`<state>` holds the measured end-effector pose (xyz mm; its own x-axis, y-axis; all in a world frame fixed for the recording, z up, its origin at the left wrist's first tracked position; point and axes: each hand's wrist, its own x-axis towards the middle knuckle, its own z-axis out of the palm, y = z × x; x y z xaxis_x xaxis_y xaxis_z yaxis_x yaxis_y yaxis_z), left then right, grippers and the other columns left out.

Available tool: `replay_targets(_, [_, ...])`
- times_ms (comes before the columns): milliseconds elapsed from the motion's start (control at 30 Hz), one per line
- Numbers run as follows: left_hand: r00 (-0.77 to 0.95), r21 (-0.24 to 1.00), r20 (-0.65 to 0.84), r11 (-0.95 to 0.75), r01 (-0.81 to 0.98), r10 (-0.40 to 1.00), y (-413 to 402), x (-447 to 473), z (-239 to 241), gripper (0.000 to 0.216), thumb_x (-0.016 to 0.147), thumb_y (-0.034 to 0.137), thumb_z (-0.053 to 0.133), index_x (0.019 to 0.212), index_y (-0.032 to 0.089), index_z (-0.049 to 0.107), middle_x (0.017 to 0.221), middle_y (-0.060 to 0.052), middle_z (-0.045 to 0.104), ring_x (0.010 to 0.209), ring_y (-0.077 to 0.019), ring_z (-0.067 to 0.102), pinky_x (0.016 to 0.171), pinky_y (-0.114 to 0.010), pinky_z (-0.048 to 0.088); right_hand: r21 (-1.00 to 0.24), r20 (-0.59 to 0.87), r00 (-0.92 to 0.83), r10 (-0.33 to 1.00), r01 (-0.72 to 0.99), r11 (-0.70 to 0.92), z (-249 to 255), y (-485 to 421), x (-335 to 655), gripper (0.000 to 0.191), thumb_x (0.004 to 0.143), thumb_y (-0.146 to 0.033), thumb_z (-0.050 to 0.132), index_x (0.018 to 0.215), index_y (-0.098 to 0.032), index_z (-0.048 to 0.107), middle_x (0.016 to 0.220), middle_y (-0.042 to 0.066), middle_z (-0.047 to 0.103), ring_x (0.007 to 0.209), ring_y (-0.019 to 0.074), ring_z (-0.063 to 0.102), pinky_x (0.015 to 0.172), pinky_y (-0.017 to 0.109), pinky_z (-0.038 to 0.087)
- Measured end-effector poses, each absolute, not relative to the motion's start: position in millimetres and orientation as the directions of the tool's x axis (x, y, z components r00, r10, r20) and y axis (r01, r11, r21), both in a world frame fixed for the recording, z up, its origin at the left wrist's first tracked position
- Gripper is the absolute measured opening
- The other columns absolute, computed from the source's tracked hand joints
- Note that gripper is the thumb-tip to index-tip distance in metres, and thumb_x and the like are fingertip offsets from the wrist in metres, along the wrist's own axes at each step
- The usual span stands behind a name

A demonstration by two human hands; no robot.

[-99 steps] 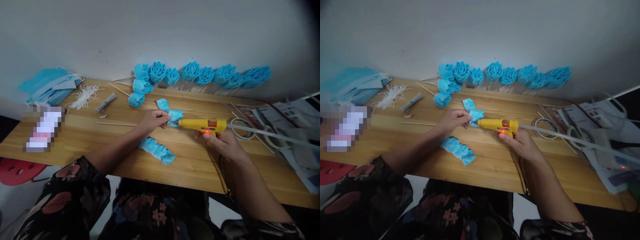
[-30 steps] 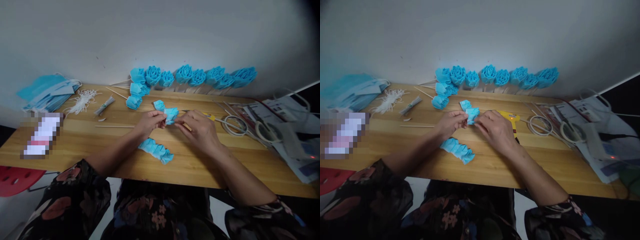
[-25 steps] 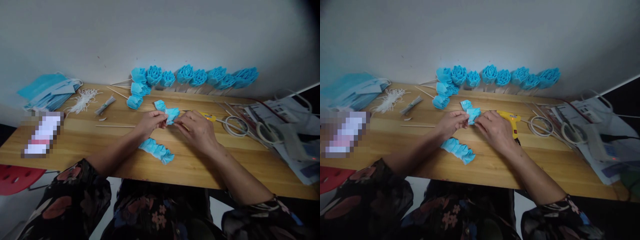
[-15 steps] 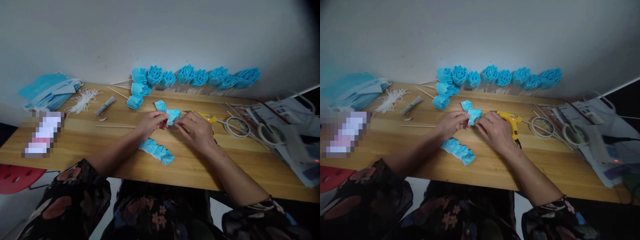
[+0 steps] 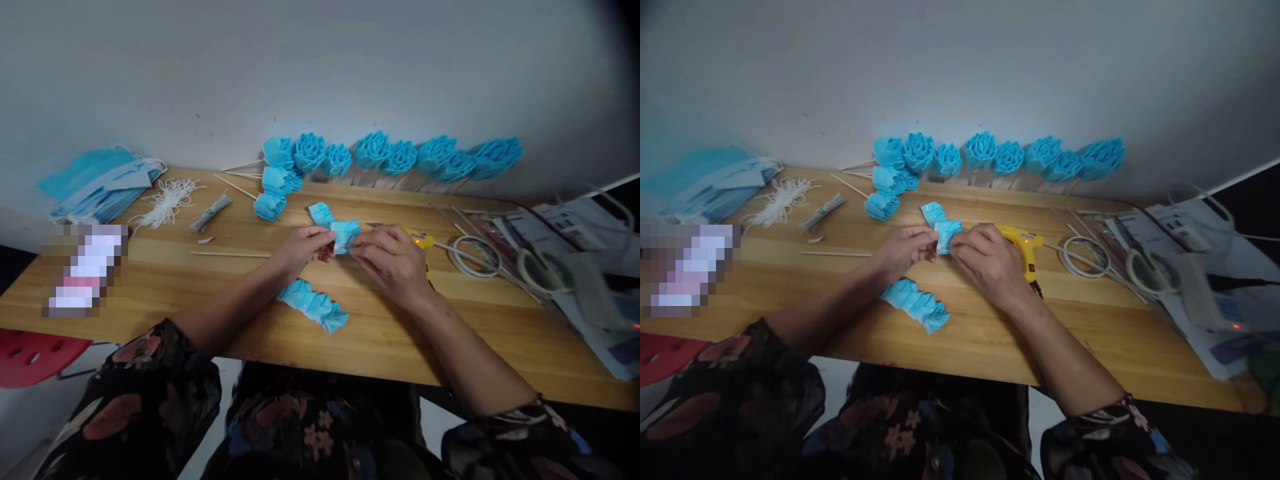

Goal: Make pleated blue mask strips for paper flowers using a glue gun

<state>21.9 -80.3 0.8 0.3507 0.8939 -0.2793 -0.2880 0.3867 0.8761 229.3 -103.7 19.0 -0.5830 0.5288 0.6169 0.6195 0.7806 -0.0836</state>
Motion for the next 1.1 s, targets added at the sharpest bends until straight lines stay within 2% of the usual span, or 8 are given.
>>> replay_targets(200, [0.364,0.878,-0.28,0.391,-0.278,0.888,-80.7,21.8,-1.2,0.023,0.082,0.029,0.079,0.076,0.012,0.064,0.067,0.0,0.063,0.06,-0.0096,0.058,0.064,-0.027,0.047,-0.102,0.611,-0.618,0.494,0.558,0.824,20.0,-102.0,228.2,0.014,0.098,-0.016,0.061,0.094,-0.025,0.072,0.101,0.002,0.08,0.094,0.0205,0.066,0.081,0.037,0.054])
replay_targets(333, [0.369,0.88,-0.277,0.389,-0.272,0.887,-81.1,21.7,-1.6,0.023,0.081,0.028,0.079,0.077,0.012,0.064,0.069,0.0,0.063,0.061,-0.0095,0.059,0.065,-0.027,0.048,-0.152,0.59,-0.606,0.533,0.565,0.811,17.3,-100.8,228.9,0.014,0.097,-0.016,0.062,0.095,-0.025,0.072,0.102,0.001,0.08,0.094,0.0206,0.067,0.084,0.039,0.054])
replay_targets(533, [0.356,0.884,-0.283,0.386,-0.262,0.89,-80.7,21.9,-0.4,0.021,0.082,0.025,0.078,0.076,0.011,0.064,0.068,0.0,0.063,0.06,-0.0087,0.059,0.063,-0.025,0.047,-0.152,0.604,-0.599,0.527,0.562,0.813,16.5,-101.0,228.9,0.014,0.097,-0.016,0.062,0.096,-0.024,0.072,0.101,0.002,0.081,0.092,0.0203,0.067,0.081,0.037,0.054])
replay_targets(733, [0.354,0.902,-0.272,0.365,-0.23,0.895,-80.5,23.0,-1.2,0.022,0.084,0.025,0.076,0.073,0.012,0.062,0.065,0.001,0.061,0.059,-0.0077,0.057,0.063,-0.024,0.047,-0.199,0.576,-0.58,0.576,0.584,0.787,15.7,-101.4,228.4,0.015,0.097,-0.016,0.061,0.099,-0.026,0.072,0.1,0.002,0.081,0.093,0.0213,0.068,0.082,0.038,0.054])
replay_targets(933, [0.35,0.909,-0.262,0.352,-0.225,0.9,-82.6,23.8,-0.4,0.021,0.085,0.023,0.075,0.073,0.012,0.061,0.066,0.001,0.06,0.06,-0.0077,0.058,0.064,-0.024,0.048,-0.178,0.585,-0.584,0.563,0.584,0.792,17.0,-100.9,226.7,0.014,0.098,-0.017,0.06,0.096,-0.026,0.071,0.092,0.001,0.079,0.09,0.0209,0.067,0.081,0.037,0.053])
replay_targets(1100, [0.355,0.905,-0.266,0.359,-0.228,0.896,-82.7,24.7,-1.1,0.023,0.084,0.024,0.077,0.073,0.012,0.061,0.066,0.002,0.06,0.06,-0.0075,0.059,0.063,-0.024,0.048,-0.162,0.581,-0.584,0.566,0.599,0.784,15.9,-100.2,226.5,0.014,0.098,-0.019,0.059,0.096,-0.025,0.072,0.094,0.004,0.078,0.089,0.0213,0.066,0.083,0.039,0.051])
